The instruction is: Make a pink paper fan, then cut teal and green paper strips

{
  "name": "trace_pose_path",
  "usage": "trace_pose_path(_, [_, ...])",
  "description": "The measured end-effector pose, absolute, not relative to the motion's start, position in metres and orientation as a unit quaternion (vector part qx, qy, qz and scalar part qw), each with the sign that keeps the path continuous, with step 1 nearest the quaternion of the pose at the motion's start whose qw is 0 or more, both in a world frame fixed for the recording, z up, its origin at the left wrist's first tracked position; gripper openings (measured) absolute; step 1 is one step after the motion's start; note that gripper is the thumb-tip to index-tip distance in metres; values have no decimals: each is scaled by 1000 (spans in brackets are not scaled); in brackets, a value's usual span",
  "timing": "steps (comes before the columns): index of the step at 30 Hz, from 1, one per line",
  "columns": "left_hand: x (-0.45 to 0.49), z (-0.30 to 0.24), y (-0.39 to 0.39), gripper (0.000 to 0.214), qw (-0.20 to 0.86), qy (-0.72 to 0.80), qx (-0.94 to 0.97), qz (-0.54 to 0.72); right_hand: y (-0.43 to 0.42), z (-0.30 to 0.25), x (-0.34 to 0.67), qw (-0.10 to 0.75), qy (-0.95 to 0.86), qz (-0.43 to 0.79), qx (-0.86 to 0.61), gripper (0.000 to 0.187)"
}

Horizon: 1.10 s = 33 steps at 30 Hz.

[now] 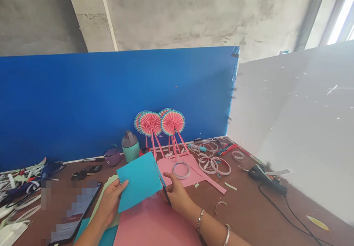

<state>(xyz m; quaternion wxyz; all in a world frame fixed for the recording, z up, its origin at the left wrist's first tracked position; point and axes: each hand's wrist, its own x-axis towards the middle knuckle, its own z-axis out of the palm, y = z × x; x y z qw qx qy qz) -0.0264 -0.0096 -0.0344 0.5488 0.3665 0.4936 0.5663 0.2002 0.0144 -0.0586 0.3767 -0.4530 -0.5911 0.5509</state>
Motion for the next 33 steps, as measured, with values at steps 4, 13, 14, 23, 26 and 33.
trace_pose_path(4, [-27, -35, -9, 46, 550, 491, 370, 565, 16, -60, 200, 374, -592, 551, -453, 64])
trace_pose_path(13, [-33, -48, -6, 48, 560, 465, 377, 573, 18, -62, 199, 373, -593, 548, -457, 68])
trace_pose_path(14, [-33, -48, -6, 49, 562, 463, 376, 573, 19, -63, 199, 376, -593, 549, -453, 67])
trace_pose_path(23, [-31, -47, -6, 48, 581, 451, 368, 569, 17, -59, 198, 388, -588, 554, -443, 63])
trace_pose_path(26, [-32, -48, -5, 49, 583, 451, 371, 566, 16, -58, 198, 391, -583, 560, -439, 63])
trace_pose_path(33, [-32, -48, -5, 49, 586, 449, 373, 562, 15, -56, 197, 391, -585, 563, -435, 62])
